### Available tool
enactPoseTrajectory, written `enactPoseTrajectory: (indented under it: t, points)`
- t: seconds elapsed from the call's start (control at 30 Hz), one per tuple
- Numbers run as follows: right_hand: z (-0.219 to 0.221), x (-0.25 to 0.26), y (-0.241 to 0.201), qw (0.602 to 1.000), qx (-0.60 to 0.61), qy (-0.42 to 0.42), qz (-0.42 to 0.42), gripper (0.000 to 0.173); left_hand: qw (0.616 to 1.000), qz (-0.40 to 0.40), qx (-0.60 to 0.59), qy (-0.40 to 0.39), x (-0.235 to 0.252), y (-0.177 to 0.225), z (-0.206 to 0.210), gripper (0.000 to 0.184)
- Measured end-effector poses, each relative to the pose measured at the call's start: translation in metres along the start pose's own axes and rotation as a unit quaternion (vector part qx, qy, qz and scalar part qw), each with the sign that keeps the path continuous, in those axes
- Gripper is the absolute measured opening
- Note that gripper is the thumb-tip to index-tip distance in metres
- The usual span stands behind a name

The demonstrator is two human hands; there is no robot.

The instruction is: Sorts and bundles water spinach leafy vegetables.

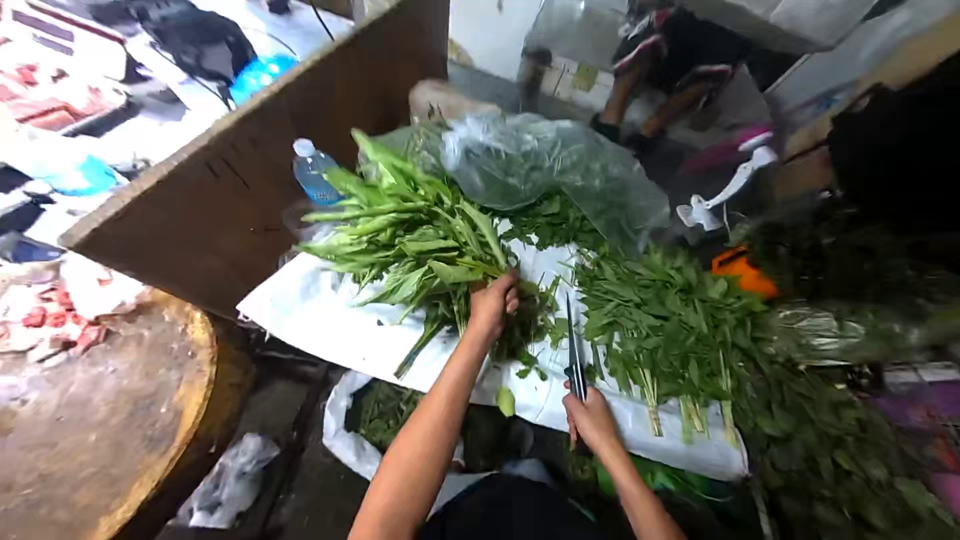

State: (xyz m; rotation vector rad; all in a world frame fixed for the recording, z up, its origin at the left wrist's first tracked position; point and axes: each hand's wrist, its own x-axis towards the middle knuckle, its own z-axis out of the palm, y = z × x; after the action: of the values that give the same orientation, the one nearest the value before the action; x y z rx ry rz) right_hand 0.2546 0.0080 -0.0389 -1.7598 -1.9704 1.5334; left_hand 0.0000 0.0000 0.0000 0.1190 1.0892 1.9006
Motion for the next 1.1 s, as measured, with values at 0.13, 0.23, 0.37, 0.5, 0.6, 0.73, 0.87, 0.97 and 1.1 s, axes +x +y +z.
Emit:
enactPoseTrajectory:
  t: [0.13, 0.23, 0.37, 0.5, 0.6, 0.73, 0.87, 0.97, 1.1]
  points:
    - [0.001, 0.076, -0.015, 0.981, -0.172, 0.076, -0.054, 0.059, 0.999, -0.039, 0.004, -0.006, -0.001, -0.003, -0.008, 0.009]
    - [-0.001, 0.116, -0.009, 0.952, -0.280, 0.102, -0.067, 0.053, 0.996, -0.075, 0.043, -0.003, -0.013, -0.018, -0.015, 0.006]
    - [-0.004, 0.082, -0.051, 0.978, -0.105, 0.009, -0.181, 0.054, 0.990, -0.099, 0.103, -0.010, -0.031, -0.026, -0.017, 0.008]
    - [0.025, 0.046, -0.072, 0.949, 0.101, -0.159, -0.255, 0.068, 0.972, -0.076, 0.222, -0.014, -0.042, -0.033, -0.015, 0.020]
    - [0.041, 0.045, -0.070, 0.931, 0.262, -0.051, -0.251, 0.056, 0.966, -0.056, 0.251, -0.035, -0.048, -0.029, -0.021, 0.037]
    - [0.030, 0.055, -0.054, 0.906, 0.382, -0.081, -0.164, 0.041, 0.964, -0.061, 0.258, 0.032, -0.056, -0.028, -0.056, 0.027]
    - [0.020, 0.086, -0.020, 0.982, 0.164, -0.083, 0.033, 0.037, 0.971, -0.083, 0.209, 0.079, -0.078, -0.020, -0.083, 0.019]
    - [0.014, 0.093, -0.004, 0.996, -0.040, -0.040, 0.069, 0.048, 0.974, -0.085, 0.198, 0.070, -0.096, -0.008, -0.092, 0.020]
    - [0.002, 0.078, -0.010, 0.986, -0.107, 0.120, -0.049, 0.044, 0.969, -0.062, 0.236, 0.027, -0.113, 0.009, -0.096, 0.021]
